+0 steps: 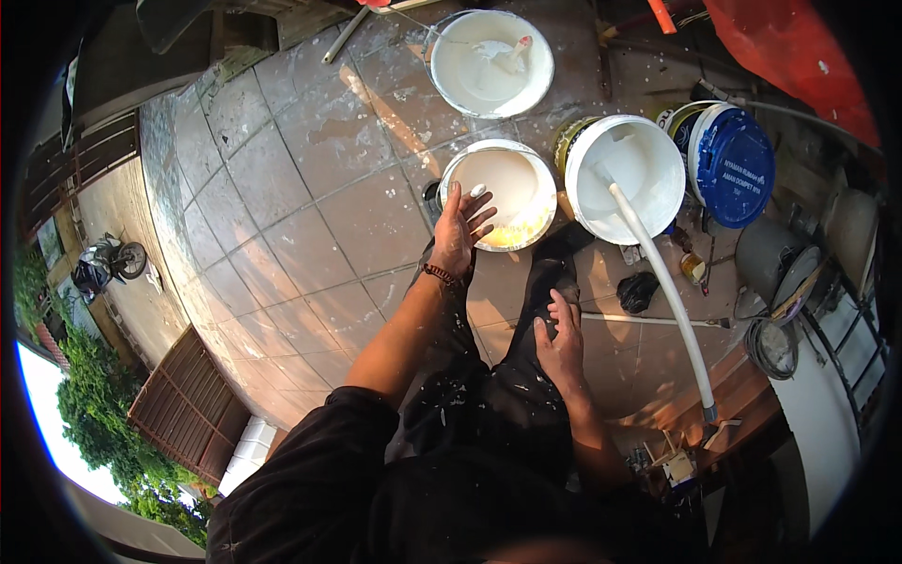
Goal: The recorder is mixing white paint in multiple buckets using water and a stirring stick, and later a paint roller.
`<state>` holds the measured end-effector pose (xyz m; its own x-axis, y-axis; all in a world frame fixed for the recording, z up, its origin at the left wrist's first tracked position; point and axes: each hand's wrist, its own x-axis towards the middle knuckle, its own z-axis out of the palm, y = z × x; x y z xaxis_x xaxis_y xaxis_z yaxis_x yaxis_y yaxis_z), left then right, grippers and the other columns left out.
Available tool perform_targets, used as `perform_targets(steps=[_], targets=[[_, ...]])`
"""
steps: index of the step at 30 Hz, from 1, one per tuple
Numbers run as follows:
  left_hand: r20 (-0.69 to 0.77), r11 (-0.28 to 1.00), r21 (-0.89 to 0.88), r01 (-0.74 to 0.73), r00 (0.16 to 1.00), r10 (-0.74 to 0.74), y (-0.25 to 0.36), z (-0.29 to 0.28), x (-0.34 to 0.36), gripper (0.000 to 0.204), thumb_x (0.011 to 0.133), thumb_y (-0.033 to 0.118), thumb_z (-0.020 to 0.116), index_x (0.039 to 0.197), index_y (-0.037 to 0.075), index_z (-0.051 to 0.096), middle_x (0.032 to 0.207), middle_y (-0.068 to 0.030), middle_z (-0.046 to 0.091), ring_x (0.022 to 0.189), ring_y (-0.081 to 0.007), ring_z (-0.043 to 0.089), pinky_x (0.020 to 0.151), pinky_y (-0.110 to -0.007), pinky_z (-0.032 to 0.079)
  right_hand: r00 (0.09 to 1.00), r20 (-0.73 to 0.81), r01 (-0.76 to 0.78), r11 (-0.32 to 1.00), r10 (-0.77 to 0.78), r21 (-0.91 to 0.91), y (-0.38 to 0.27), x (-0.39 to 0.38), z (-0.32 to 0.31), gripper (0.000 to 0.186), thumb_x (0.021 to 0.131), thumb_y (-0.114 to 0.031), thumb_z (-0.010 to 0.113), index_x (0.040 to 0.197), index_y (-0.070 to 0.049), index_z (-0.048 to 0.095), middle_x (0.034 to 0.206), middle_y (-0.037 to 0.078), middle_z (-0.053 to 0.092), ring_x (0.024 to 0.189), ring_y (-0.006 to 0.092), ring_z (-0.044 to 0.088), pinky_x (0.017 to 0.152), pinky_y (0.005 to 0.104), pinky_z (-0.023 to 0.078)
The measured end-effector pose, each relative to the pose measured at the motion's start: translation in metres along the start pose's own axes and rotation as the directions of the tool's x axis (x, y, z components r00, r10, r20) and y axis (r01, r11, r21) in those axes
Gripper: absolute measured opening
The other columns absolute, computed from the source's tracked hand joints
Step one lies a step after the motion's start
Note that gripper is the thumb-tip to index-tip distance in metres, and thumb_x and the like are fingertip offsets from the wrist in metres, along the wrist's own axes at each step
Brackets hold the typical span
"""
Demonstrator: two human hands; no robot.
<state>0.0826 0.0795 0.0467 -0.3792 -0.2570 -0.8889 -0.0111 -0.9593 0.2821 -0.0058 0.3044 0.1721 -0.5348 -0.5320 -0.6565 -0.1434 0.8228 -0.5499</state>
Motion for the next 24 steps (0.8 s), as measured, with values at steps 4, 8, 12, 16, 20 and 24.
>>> perform_targets(steps=[4, 8, 12, 16, 20, 24], targets=[[-0.022, 0.999, 0.021, 0.024, 0.999, -0.023, 0.012, -0.031, 0.006, 0.082, 0.091, 0.072, 0.045, 0.139, 0.006, 0.05, 0.142, -0.01, 0.054, 0.123, -0.0252, 0.053, 0.103, -0.039, 0.038, 0.99, 0.13, 0.052, 0.999, -0.049, -0.016, -0.026, -0.012, 0.025, 0.054, 0.086, -0.009, 0.065, 0.137, -0.006, 0.049, 0.111, 0.016, 0.058, 0.105, 0.0303, 0.06, 0.09, 0.0402, 0.05], [-0.022, 0.999, -0.018, 0.05, 0.998, -0.05, 0.007, -0.036, 0.012, 0.081, 0.091, 0.073, 0.043, 0.137, 0.006, 0.052, 0.141, -0.0092, 0.055, 0.122, -0.0237, 0.054, 0.103, -0.039, 0.038, 0.993, 0.115, 0.024, 0.999, -0.021, -0.029, 0.014, -0.013, 0.038, 0.045, 0.087, -0.012, 0.066, 0.129, -0.005, 0.055, 0.104, 0.014, 0.063, 0.098, 0.0276, 0.063, 0.086, 0.0383, 0.052], [-0.043, 0.997, -0.052, 0.057, 0.997, -0.06, -0.006, -0.047, 0.028, 0.082, 0.091, 0.074, 0.042, 0.133, 0.005, 0.054, 0.14, -0.0104, 0.055, 0.123, -0.0246, 0.054, 0.103, -0.039, 0.039, 0.996, 0.034, -0.089, 0.982, 0.084, 0.167, 0.06, 0.051, 0.081, 0.029, 0.091, -0.017, 0.065, 0.116, -0.002, 0.063, 0.095, 0.012, 0.069, 0.083, 0.0238, 0.067, 0.076, 0.0362, 0.054], [-0.098, 0.998, -0.067, -0.003, 0.995, -0.003, -0.011, -0.059, 0.042, 0.079, 0.093, 0.072, 0.042, 0.13, 0.004, 0.057, 0.138, -0.0129, 0.057, 0.122, -0.0265, 0.056, 0.103, -0.04, 0.04, 0.997, 0.001, -0.07, 0.94, 0.074, 0.333, 0.091, 0.165, 0.153, 0.023, 0.093, -0.019, 0.064, 0.107, -0.001, 0.068, 0.09, 0.012, 0.073, 0.081, 0.0221, 0.07, 0.073, 0.0335, 0.054], [-0.072, 0.988, -0.129, -0.085, 0.994, 0.077, -0.005, -0.046, 0.077, 0.068, 0.095, 0.067, 0.045, 0.117, 0.006, 0.063, 0.136, -0.0163, 0.058, 0.119, -0.0288, 0.059, 0.1, -0.04, 0.046, 0.986, -0.141, -0.029, 0.916, 0.093, 0.401, 0.16, 0.284, 0.223, 0.024, 0.093, -0.022, 0.063, 0.102, -0.002, 0.069, 0.087, 0.015, 0.072, 0.082, 0.0248, 0.071, 0.075, 0.0344, 0.054], [-0.093, 0.979, -0.11, -0.173, 0.982, 0.163, 0.017, -0.067, 0.094, 0.061, 0.097, 0.062, 0.045, 0.112, 0.006, 0.065, 0.136, -0.0192, 0.058, 0.119, -0.0301, 0.06, 0.098, -0.039, 0.05, 0.937, -0.257, -0.171, 0.951, 0.238, 0.258, 0.167, 0.355, 0.281, 0.035, 0.093, -0.033, 0.055, 0.095, -0.002, 0.071, 0.084, 0.023, 0.07, 0.081, 0.0405, 0.068, 0.075, 0.0435, 0.051]])
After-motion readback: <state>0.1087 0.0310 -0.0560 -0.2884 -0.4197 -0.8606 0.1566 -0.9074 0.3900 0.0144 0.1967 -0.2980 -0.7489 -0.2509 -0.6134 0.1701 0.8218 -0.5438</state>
